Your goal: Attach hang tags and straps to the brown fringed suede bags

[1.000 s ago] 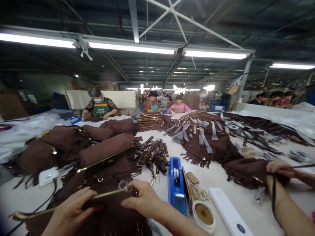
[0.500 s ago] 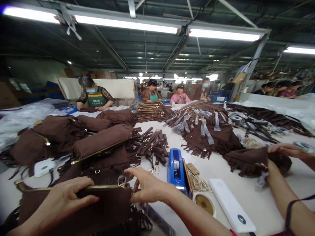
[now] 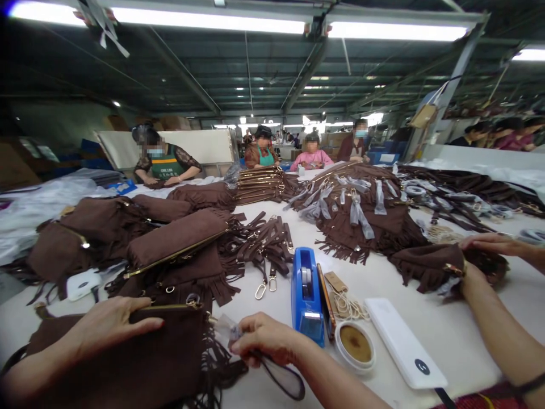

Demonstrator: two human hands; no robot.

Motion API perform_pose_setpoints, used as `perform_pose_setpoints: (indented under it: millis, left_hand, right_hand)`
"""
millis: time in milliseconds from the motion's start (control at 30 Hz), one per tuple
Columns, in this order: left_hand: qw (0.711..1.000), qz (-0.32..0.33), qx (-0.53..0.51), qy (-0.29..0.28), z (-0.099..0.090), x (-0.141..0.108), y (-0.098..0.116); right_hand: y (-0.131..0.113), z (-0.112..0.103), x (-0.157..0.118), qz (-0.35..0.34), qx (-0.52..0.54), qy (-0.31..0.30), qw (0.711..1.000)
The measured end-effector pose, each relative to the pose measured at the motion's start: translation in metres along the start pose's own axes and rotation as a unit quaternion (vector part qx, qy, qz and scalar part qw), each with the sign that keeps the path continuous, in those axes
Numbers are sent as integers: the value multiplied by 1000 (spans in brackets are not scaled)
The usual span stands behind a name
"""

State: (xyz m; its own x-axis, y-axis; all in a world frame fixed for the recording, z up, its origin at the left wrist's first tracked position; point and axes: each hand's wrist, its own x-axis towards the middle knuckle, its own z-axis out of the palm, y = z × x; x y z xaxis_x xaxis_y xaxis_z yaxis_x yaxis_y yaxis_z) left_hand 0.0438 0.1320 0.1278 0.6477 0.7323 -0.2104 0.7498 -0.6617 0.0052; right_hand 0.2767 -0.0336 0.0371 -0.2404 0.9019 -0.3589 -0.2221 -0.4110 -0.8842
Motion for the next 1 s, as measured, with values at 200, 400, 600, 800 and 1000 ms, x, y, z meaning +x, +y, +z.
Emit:
perform_pose_setpoints:
  millis: [200, 400, 600, 800, 1000]
  left_hand:
    - [999, 13, 3, 35, 28, 15, 4]
    - [996, 38, -72, 45, 74, 11, 10]
    - [986, 57, -113, 112, 109, 11, 19]
    - [928, 204, -89, 298, 108, 8, 66]
    - [918, 356, -99, 146, 107, 18, 115]
  right_hand:
    - [-2, 7, -1, 34, 55, -2, 998]
    - [18, 9, 10, 57, -9, 51, 997]
    - [24, 14, 17, 83, -71, 82, 991]
    - [33, 6, 7, 37, -165, 94, 981]
    - [27, -6, -14, 61, -191, 92, 975]
